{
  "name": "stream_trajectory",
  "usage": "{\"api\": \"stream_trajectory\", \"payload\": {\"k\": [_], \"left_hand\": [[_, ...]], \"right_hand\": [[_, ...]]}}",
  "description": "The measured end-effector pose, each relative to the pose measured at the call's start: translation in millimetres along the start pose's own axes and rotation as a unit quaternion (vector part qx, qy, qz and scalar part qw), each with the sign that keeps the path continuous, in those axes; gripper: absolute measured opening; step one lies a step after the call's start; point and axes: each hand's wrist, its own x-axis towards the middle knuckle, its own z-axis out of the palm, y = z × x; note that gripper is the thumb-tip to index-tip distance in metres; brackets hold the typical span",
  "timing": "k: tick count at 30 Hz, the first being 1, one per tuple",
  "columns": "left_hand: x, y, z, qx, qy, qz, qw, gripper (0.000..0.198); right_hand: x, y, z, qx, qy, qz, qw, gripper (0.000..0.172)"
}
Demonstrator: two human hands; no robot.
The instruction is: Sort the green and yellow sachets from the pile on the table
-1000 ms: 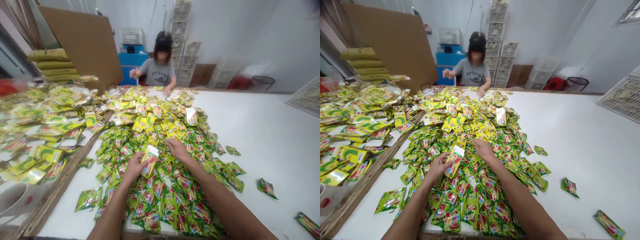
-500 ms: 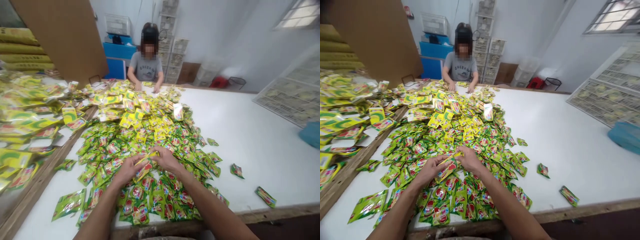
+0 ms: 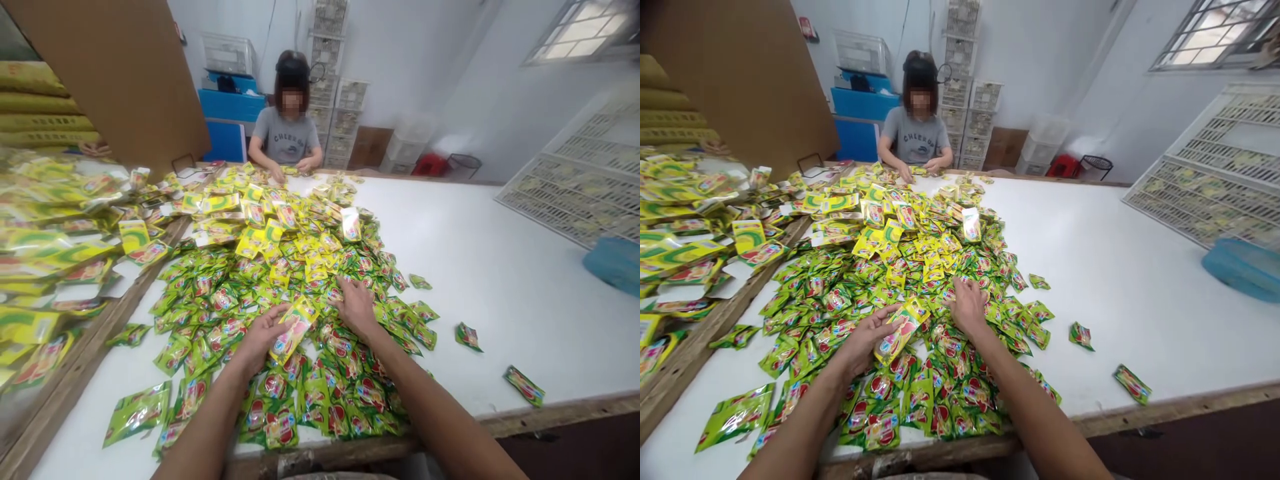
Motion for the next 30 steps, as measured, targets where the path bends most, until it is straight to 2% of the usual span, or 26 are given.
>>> {"api": "stream_trajectory", "payload": {"k": [2, 4, 8, 11, 14, 19, 24, 27, 30], "left_hand": [[2, -2, -1.3, -0.005, 0.003, 0.002, 1.0, 0.058], [4, -3, -2.3, -0.001, 0.013, 0.005, 1.0, 0.058], [6, -3, -3.6, 0.022, 0.035, 0.015, 0.999, 0.061], [6, -3, -4.5, 0.059, 0.037, 0.022, 0.997, 0.062], [5, -2, -5.1, 0.077, 0.044, 0.026, 0.996, 0.063], [2, 1, -5.5, 0.084, 0.014, 0.038, 0.996, 0.056], [-1, 1, -6.5, 0.098, -0.016, 0.052, 0.994, 0.052], [0, -1, -6.5, 0.122, -0.004, 0.06, 0.991, 0.054], [1, -1, -5.3, 0.131, 0.007, 0.072, 0.989, 0.056]], "right_hand": [[3, 9, 3, -0.032, -0.016, -0.035, 0.999, 0.033], [2, 11, 5, -0.016, -0.007, -0.06, 0.998, 0.03], [-4, 2, 2, 0.115, 0.0, -0.009, 0.993, 0.033], [-5, -11, -7, 0.228, -0.088, 0.025, 0.969, 0.041], [-3, -22, -17, 0.271, -0.164, -0.017, 0.948, 0.033], [7, -34, -26, 0.218, -0.163, -0.127, 0.954, 0.023], [18, -41, -22, 0.115, -0.217, -0.226, 0.943, 0.011], [23, -43, -19, 0.081, -0.217, -0.263, 0.937, 0.01], [25, -43, -17, 0.076, -0.217, -0.263, 0.937, 0.01]]}}
